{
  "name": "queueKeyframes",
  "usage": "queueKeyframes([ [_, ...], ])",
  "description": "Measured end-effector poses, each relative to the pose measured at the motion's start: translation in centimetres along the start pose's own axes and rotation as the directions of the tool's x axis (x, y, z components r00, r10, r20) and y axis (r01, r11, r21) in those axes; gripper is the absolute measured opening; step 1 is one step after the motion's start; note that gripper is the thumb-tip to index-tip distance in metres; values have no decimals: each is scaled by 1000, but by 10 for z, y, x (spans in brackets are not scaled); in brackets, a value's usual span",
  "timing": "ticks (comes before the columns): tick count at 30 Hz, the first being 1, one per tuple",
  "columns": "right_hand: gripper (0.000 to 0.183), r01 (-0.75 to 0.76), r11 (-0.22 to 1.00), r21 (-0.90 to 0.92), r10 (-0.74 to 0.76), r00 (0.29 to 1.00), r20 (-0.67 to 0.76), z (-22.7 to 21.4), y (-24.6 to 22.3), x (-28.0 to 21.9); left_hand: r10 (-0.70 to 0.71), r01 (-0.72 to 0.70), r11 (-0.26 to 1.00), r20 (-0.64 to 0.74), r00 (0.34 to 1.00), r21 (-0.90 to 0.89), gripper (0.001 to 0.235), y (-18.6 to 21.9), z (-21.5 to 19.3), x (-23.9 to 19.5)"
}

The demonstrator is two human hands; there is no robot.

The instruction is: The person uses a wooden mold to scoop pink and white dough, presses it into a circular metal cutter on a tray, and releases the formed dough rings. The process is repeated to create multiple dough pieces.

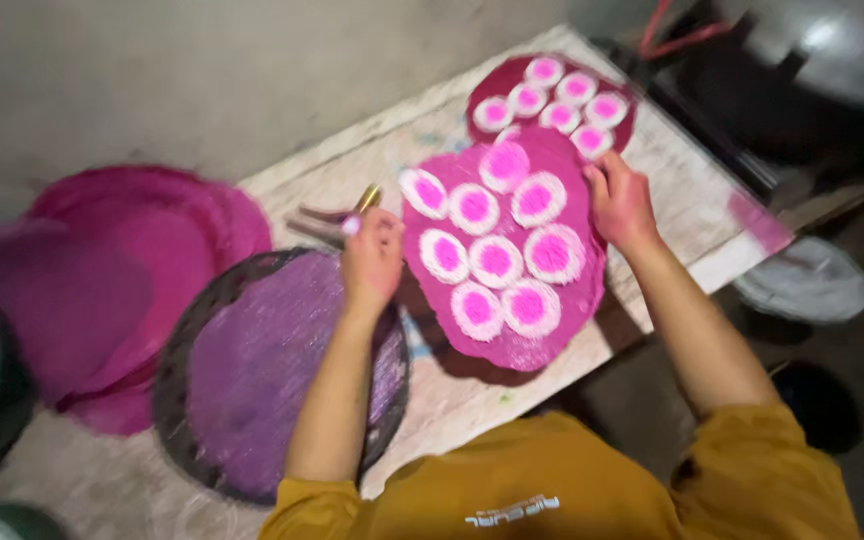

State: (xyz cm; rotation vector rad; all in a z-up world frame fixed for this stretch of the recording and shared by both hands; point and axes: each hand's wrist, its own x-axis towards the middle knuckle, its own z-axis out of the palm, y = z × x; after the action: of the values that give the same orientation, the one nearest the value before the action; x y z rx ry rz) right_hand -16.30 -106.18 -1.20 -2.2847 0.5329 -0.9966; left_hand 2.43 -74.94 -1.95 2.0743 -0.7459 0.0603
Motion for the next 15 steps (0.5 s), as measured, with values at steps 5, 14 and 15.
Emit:
queueKeyframes([
  [5, 15, -112, 981, -156, 104, 993, -55, -66, 120, 19, -65, 64, 998, 83, 994, 23, 20, 19, 168, 46],
  [14, 14, -315, 912, -262, 270, 943, -195, -77, 245, 59, -208, 196, 977, 177, 962, 83, 18, 46, 322, 104],
  [15, 13, -367, 889, -273, 321, 926, -199, -78, 250, 64, -208, 195, 976, 147, 967, 100, 22, 49, 328, 117],
])
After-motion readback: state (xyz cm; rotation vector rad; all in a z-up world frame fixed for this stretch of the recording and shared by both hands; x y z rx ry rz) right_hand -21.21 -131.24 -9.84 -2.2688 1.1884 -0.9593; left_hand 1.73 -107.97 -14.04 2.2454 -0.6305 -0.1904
